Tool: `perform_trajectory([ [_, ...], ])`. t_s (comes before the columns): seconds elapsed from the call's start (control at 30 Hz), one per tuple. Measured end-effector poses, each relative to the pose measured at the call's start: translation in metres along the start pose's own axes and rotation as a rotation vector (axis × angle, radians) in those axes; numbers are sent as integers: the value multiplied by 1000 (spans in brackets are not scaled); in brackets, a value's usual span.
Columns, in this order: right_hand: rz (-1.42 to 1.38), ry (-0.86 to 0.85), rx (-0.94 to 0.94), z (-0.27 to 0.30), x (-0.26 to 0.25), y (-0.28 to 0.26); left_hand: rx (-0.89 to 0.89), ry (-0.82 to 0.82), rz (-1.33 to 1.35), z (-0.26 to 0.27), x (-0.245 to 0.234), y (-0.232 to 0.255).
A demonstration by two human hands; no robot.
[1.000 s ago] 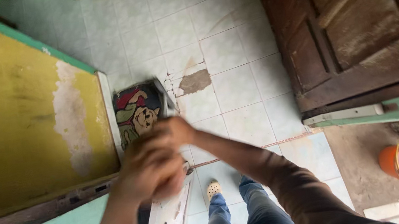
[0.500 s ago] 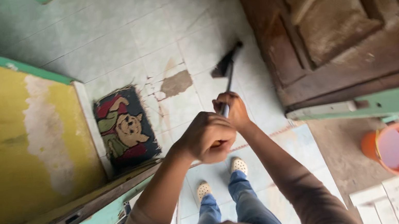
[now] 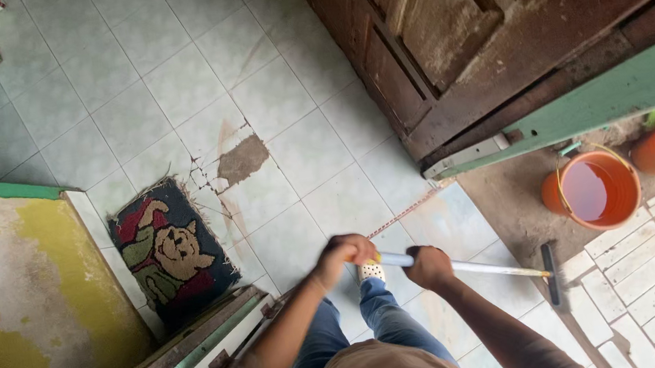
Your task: The person sweeps the tiled floor using a broom, pushing debris from a hallway area through a doorway and onto an outdoor tiled patio.
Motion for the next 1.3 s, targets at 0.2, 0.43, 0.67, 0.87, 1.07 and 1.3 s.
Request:
perform_trajectory([
  [0.2, -424, -27, -452, -61, -68, -254, 425, 106, -74, 47, -25, 263],
  [0.43, -920, -281, -1100, -88, -66, -542, 631, 348, -936, 146, 6, 475],
  [0.67, -520, -154, -1294, -263, 99, -662, 421, 369, -1522, 142, -194, 441],
  [0.87, -437, -32, -1272, -385, 134, -659, 389, 406, -1418, 115, -333, 389],
  [1.07, -259, 185, -1091, -447, 42, -568, 530, 340, -1179, 30, -344, 364],
  [1.3, -255, 240, -610, -411, -65, -425, 576, 207, -684, -77, -242, 342],
])
Point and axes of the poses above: each hand's wrist, its own z-axis away from the middle knuckle, its own x-axis out of the palm, y = z × x, the point moved 3 cm from there along -z, towards the middle knuckle
